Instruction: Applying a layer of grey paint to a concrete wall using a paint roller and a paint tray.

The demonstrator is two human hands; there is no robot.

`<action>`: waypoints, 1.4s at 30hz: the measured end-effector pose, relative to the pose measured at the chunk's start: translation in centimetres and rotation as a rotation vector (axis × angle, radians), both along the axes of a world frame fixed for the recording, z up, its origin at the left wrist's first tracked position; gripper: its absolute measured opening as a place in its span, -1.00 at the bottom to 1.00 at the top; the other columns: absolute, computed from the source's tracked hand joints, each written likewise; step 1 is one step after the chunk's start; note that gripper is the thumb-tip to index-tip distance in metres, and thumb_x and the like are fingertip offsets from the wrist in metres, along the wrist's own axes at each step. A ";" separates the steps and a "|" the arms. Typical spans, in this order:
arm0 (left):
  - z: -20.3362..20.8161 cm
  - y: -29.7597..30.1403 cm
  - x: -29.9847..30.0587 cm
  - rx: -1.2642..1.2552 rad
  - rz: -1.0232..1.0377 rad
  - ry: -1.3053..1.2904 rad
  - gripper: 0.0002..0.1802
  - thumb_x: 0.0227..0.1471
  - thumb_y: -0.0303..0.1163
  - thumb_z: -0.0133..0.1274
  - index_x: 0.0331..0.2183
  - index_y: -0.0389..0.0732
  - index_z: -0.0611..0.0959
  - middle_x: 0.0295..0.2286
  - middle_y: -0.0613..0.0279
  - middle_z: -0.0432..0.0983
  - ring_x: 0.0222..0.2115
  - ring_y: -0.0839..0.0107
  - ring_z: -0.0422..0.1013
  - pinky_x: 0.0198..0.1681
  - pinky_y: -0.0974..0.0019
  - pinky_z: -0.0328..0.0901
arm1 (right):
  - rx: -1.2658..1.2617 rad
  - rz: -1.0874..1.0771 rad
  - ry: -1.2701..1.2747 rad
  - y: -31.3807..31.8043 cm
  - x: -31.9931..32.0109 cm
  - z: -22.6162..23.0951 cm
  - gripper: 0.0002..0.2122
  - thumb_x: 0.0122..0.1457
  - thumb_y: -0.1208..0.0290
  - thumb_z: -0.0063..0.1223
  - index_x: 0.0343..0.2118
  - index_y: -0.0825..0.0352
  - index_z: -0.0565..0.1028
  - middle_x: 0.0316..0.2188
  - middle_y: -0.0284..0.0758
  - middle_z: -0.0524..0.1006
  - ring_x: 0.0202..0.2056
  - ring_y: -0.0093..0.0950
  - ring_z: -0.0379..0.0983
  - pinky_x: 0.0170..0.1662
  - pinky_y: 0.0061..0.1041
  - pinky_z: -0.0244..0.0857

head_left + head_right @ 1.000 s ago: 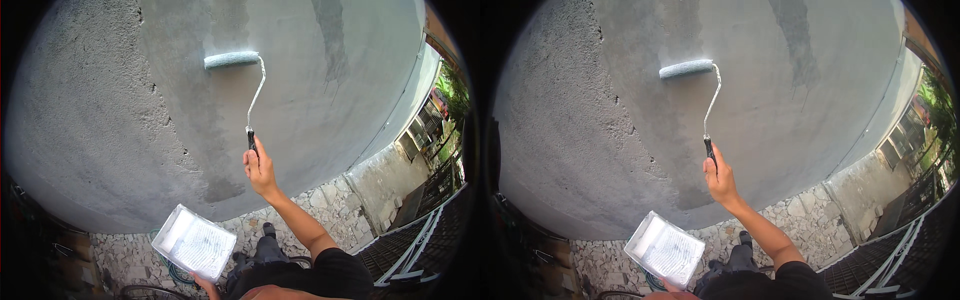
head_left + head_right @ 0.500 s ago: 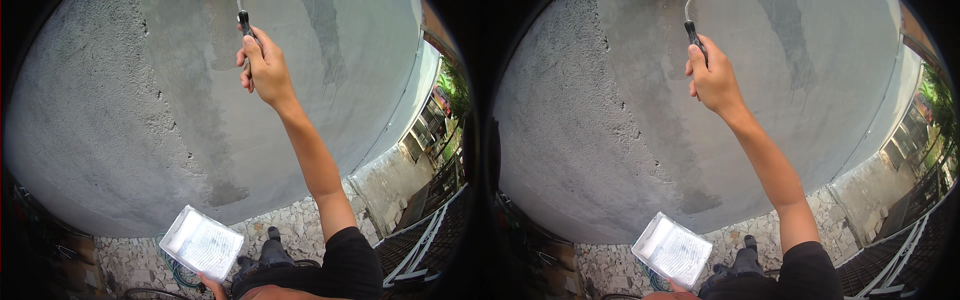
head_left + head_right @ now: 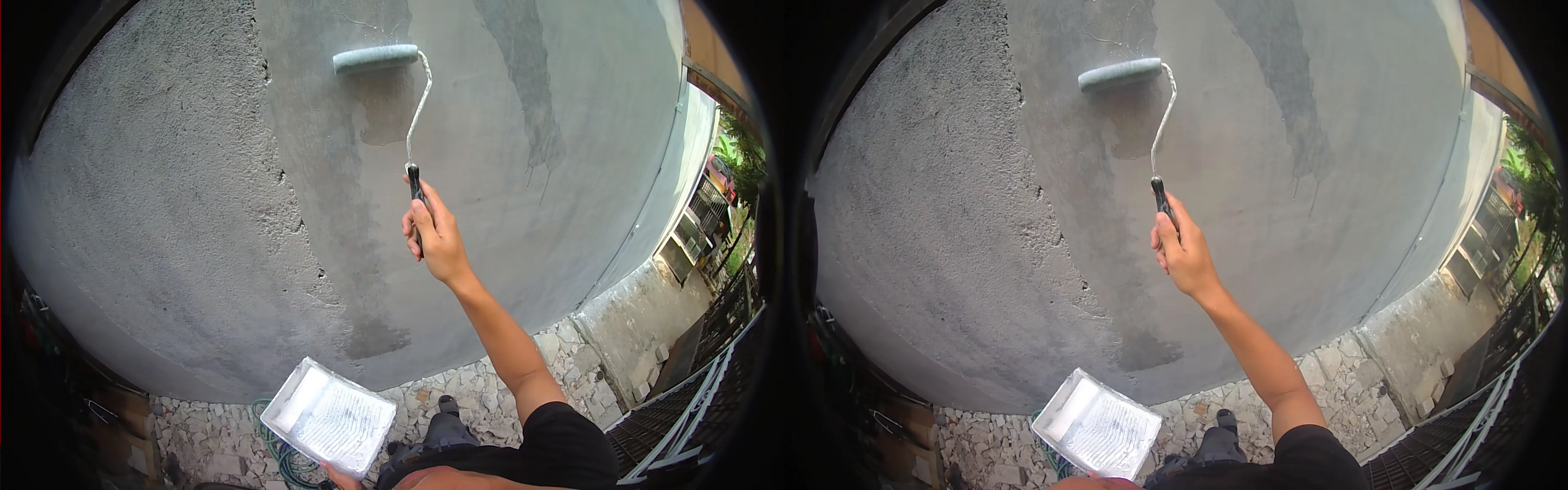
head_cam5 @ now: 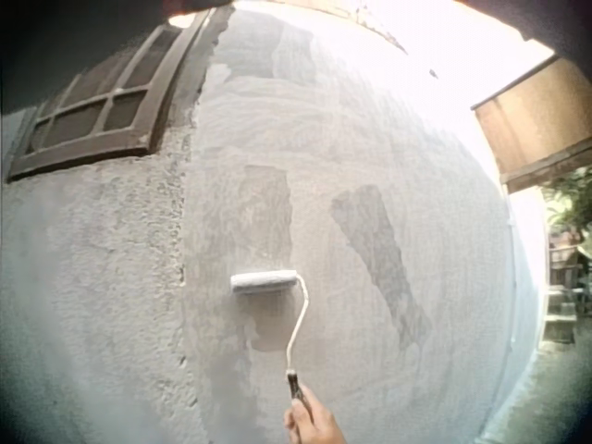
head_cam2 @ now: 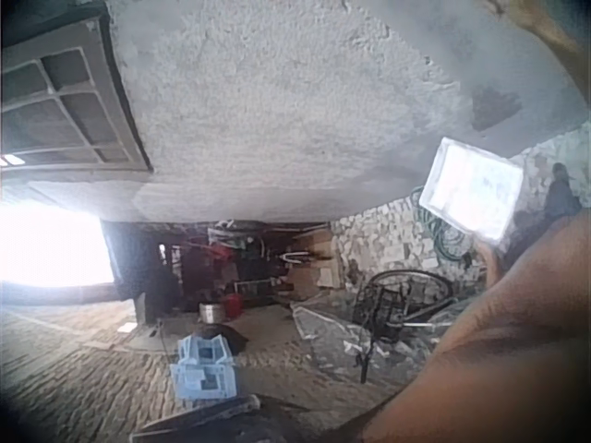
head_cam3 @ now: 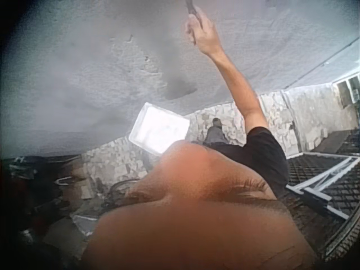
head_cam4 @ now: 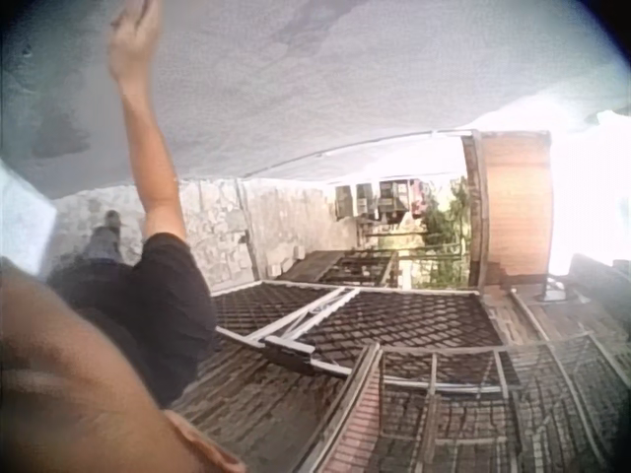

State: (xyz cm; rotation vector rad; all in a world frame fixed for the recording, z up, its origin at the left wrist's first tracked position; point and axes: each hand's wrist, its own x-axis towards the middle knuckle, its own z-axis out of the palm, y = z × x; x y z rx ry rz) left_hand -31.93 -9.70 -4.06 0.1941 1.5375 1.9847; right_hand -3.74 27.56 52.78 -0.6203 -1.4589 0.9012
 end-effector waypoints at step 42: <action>2.1 6.5 -3.5 -0.055 0.085 0.105 -0.27 0.47 0.00 -0.20 0.20 -0.57 0.43 0.13 -0.25 0.44 0.09 -0.01 0.42 0.19 0.05 0.35 | 0.234 0.117 0.054 2.8 -6.2 22.8 -0.56 0.53 0.12 -0.11 0.24 0.39 0.34 -0.46 -0.35 0.46 -0.63 -0.54 0.45 -0.53 -0.43 0.45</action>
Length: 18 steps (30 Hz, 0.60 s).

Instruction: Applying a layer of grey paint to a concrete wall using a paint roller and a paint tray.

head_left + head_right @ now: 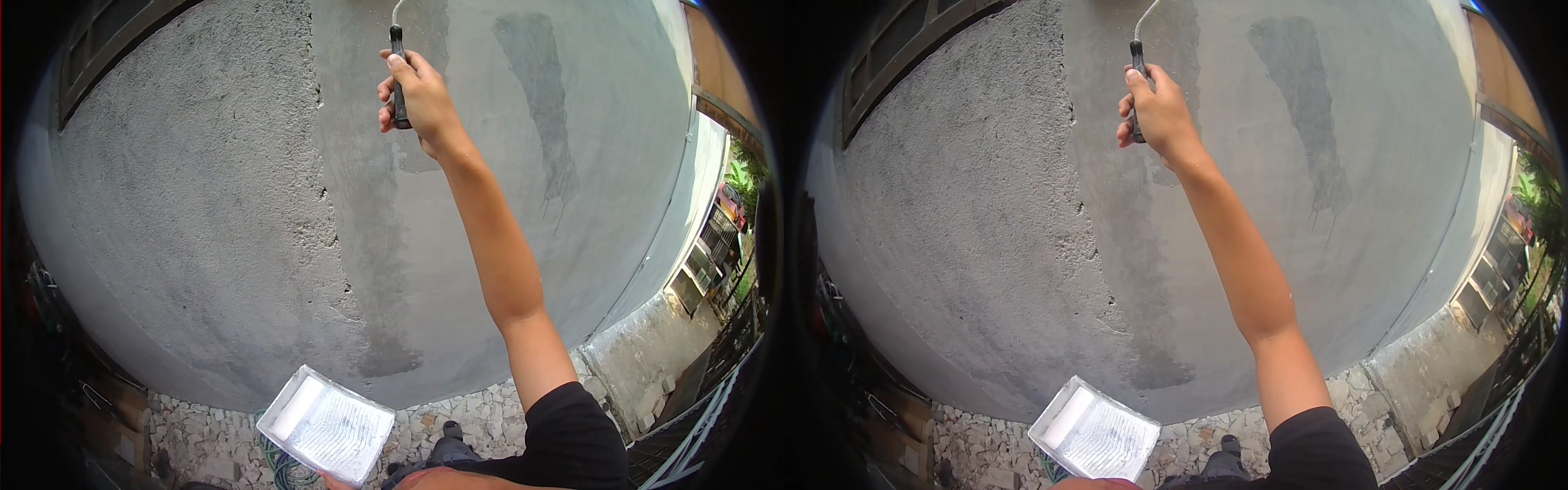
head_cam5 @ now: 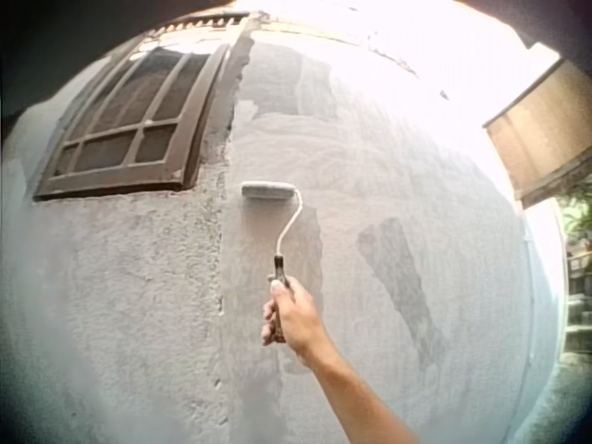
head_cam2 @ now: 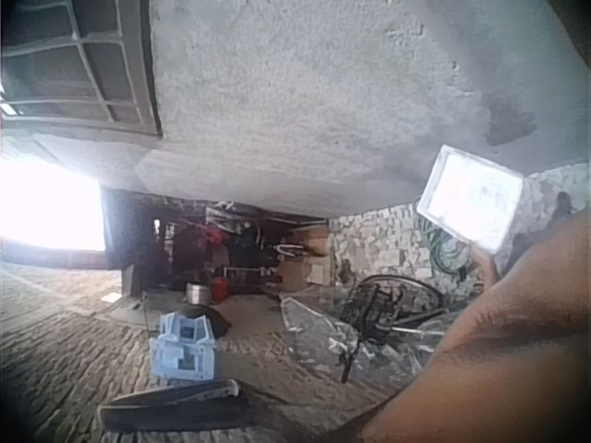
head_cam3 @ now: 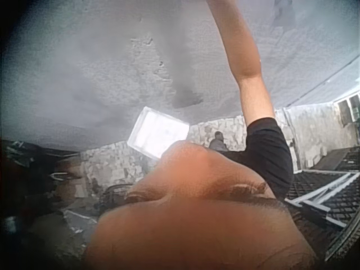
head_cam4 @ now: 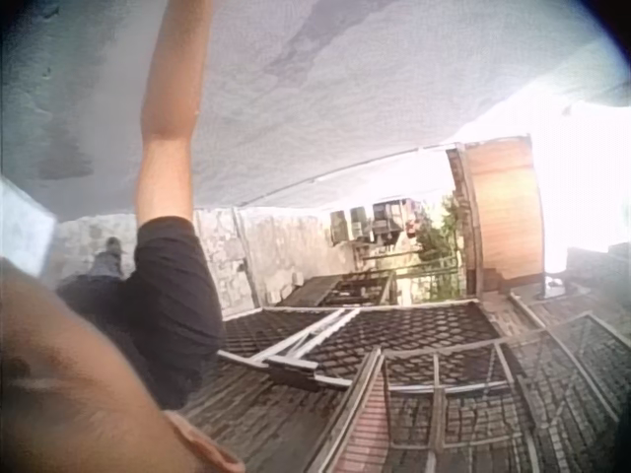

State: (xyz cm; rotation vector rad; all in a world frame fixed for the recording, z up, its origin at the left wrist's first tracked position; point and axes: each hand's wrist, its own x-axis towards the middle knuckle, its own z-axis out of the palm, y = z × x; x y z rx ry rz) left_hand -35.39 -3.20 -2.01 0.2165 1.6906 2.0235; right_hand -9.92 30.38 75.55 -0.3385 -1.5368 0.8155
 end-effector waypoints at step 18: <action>3.1 -2.1 0.8 0.138 -0.009 -0.131 -0.15 0.47 0.13 -0.23 0.28 -0.57 0.35 0.21 -0.27 0.39 0.15 -0.04 0.42 0.22 0.04 0.36 | -0.009 0.026 0.011 -1.0 -2.5 0.2 -0.58 0.52 0.16 -0.07 0.25 0.36 0.37 -0.51 -0.39 0.42 -0.69 -0.58 0.38 -0.62 -0.51 0.32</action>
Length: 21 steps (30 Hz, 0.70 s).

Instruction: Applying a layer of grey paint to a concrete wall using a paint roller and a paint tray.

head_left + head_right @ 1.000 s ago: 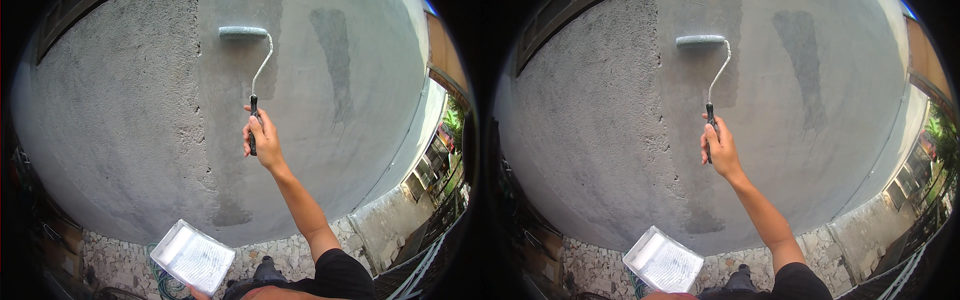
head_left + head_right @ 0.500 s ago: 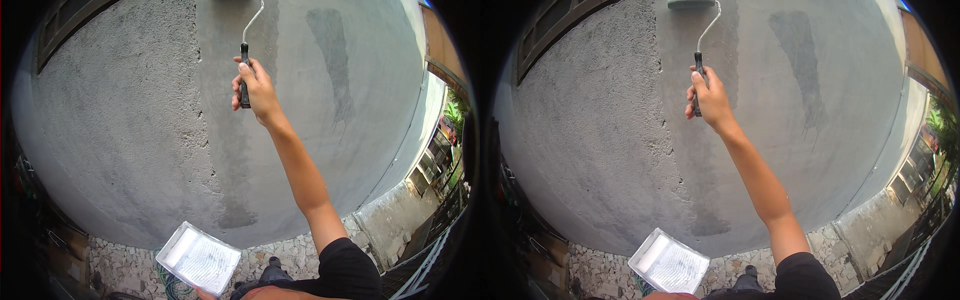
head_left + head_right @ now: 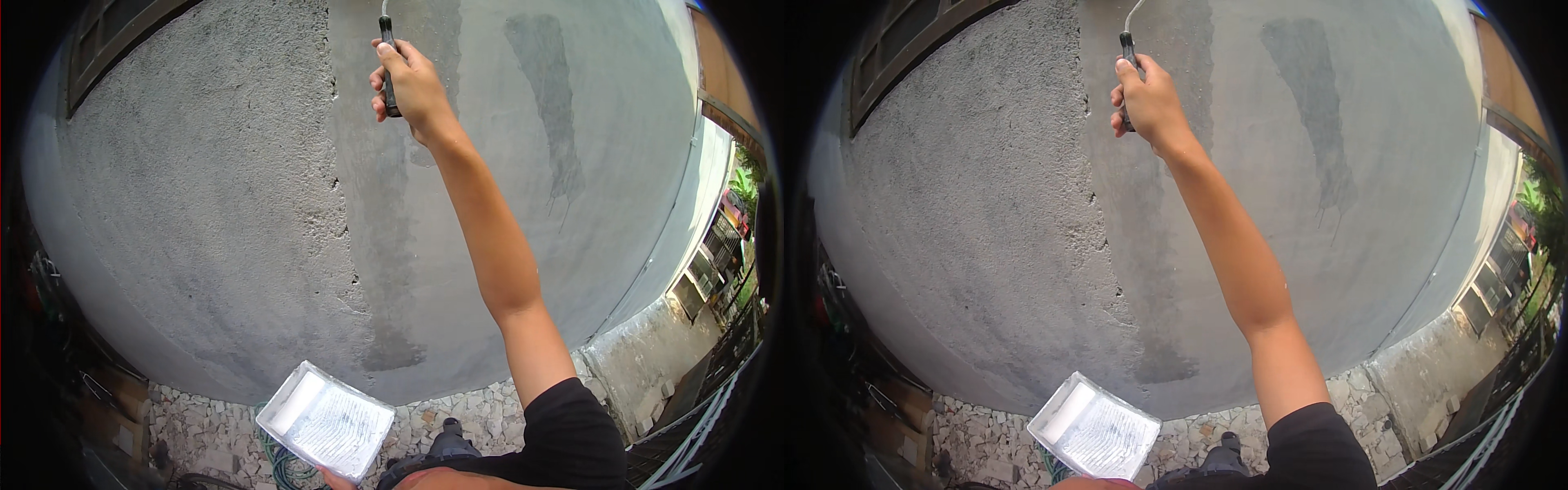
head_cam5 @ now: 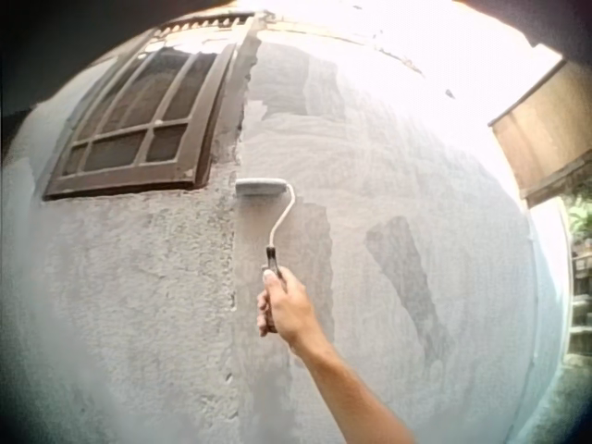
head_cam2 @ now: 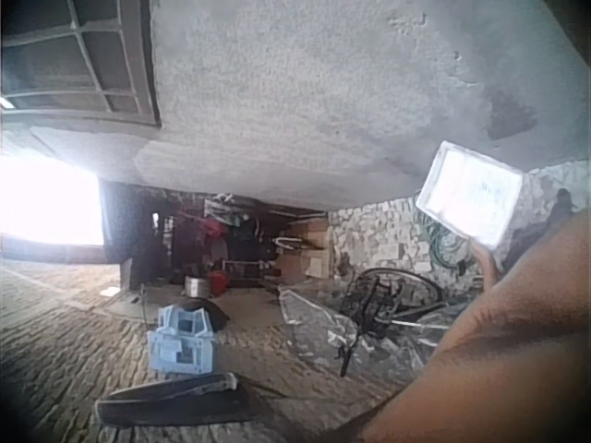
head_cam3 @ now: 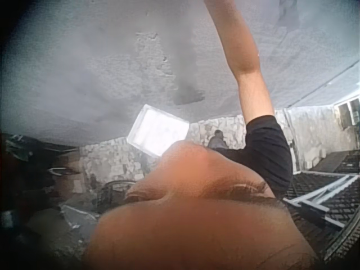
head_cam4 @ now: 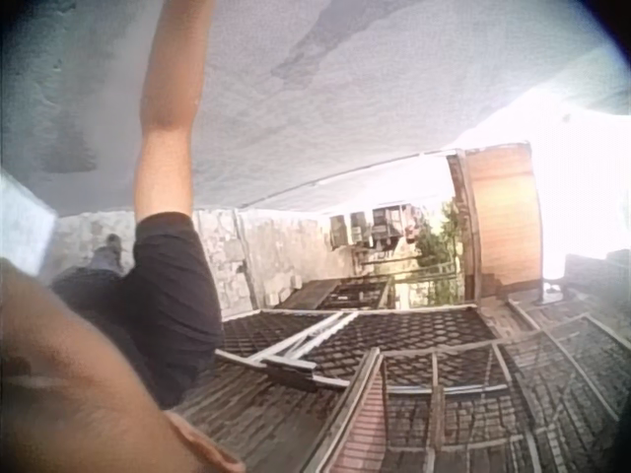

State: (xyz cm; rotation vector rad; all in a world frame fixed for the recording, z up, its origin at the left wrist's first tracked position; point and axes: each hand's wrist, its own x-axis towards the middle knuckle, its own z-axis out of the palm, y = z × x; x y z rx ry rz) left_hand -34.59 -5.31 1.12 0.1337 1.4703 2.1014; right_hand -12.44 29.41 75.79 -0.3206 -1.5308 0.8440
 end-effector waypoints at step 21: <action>0.0 -3.0 2.2 0.041 -0.036 -0.040 -0.04 0.48 0.24 -0.27 0.32 -0.58 0.30 0.26 -0.30 0.35 0.18 -0.06 0.43 0.24 0.04 0.36 | 0.023 -0.026 -0.056 0.4 -0.3 -2.7 -0.61 0.53 0.17 -0.10 0.19 0.40 0.37 -0.51 -0.37 0.43 -0.69 -0.60 0.38 -0.65 -0.47 0.25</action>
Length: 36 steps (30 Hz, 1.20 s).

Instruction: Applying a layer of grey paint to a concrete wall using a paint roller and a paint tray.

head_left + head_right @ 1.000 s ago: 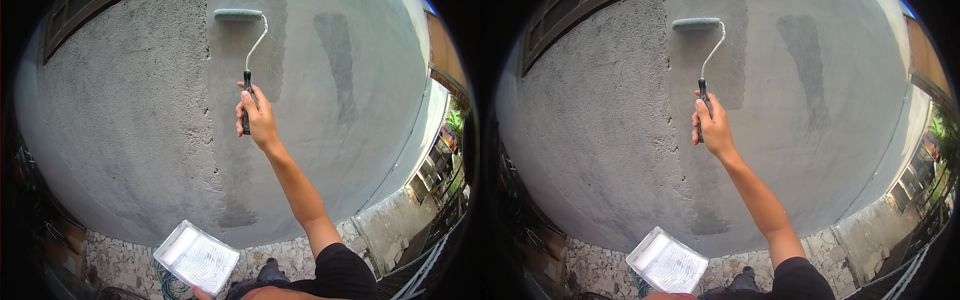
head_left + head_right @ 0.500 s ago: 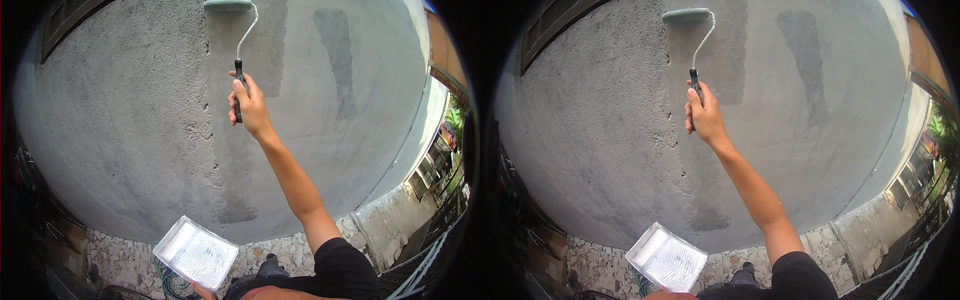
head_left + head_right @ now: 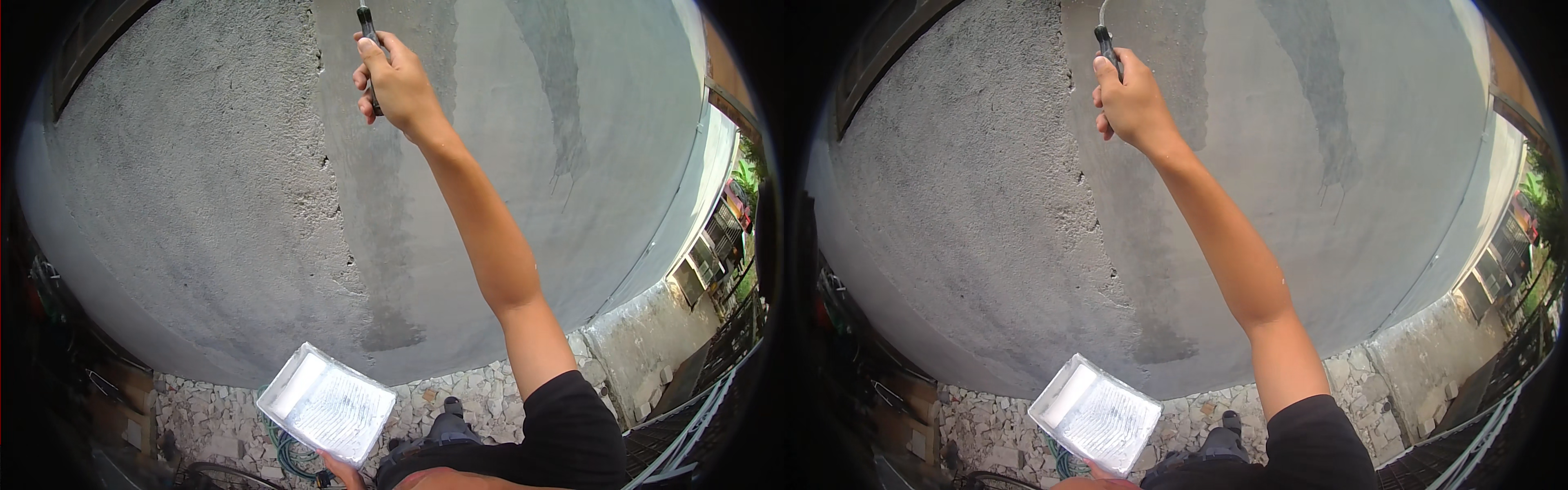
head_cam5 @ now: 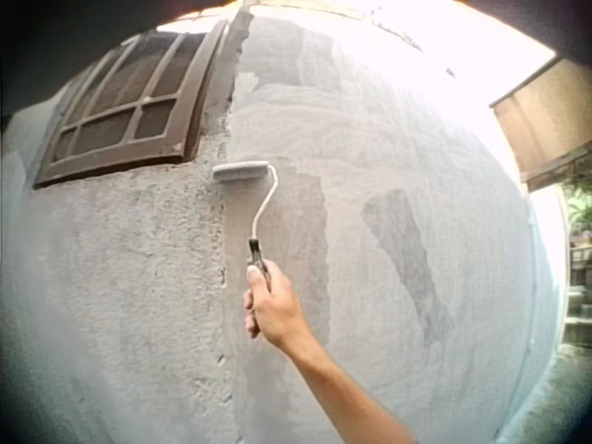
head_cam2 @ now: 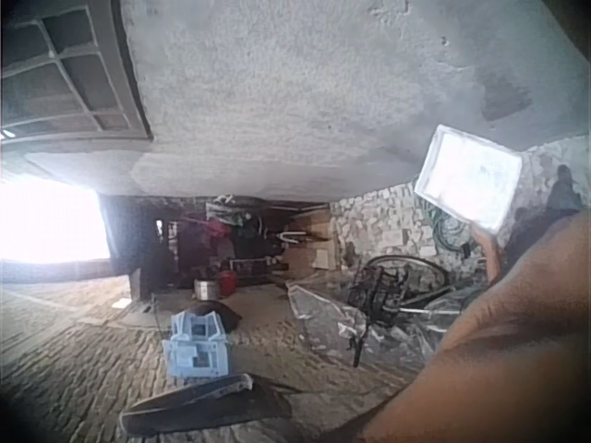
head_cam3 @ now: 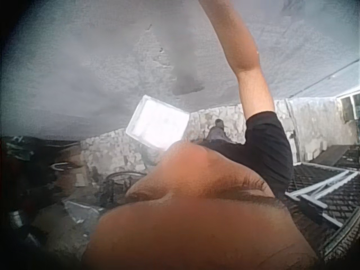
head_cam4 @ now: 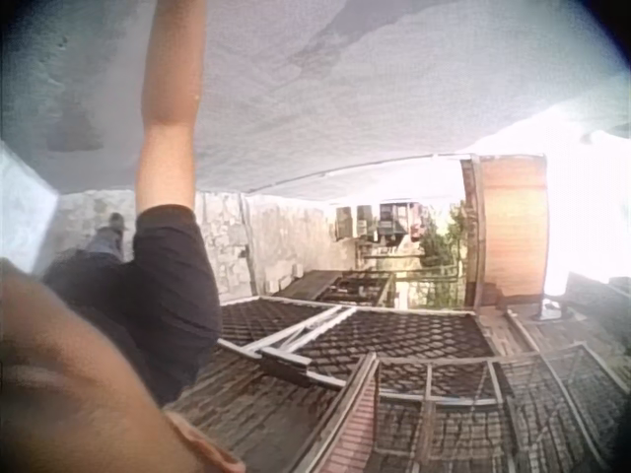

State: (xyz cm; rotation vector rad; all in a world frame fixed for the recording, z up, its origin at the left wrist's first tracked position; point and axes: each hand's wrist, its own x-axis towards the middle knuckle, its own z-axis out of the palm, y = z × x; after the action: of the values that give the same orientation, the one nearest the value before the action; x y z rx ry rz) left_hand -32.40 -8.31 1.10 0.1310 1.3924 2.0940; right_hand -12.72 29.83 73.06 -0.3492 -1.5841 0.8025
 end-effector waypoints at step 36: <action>1.5 0.4 1.0 -0.138 0.006 -0.025 -0.01 0.48 0.25 -0.26 0.26 -0.68 0.34 0.21 -0.31 0.40 0.13 -0.02 0.45 0.22 0.08 0.32 | -0.199 -0.112 0.165 -2.9 6.6 -20.3 -0.51 0.52 0.16 0.01 0.34 0.40 0.41 -0.50 -0.57 0.29 -0.54 -0.79 0.12 -0.56 -0.68 0.01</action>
State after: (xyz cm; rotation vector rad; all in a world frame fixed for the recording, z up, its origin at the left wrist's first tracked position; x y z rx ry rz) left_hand -31.45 -7.87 2.56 0.0442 1.5192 1.9903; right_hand -6.15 26.88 52.78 -0.4980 -1.3229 0.8814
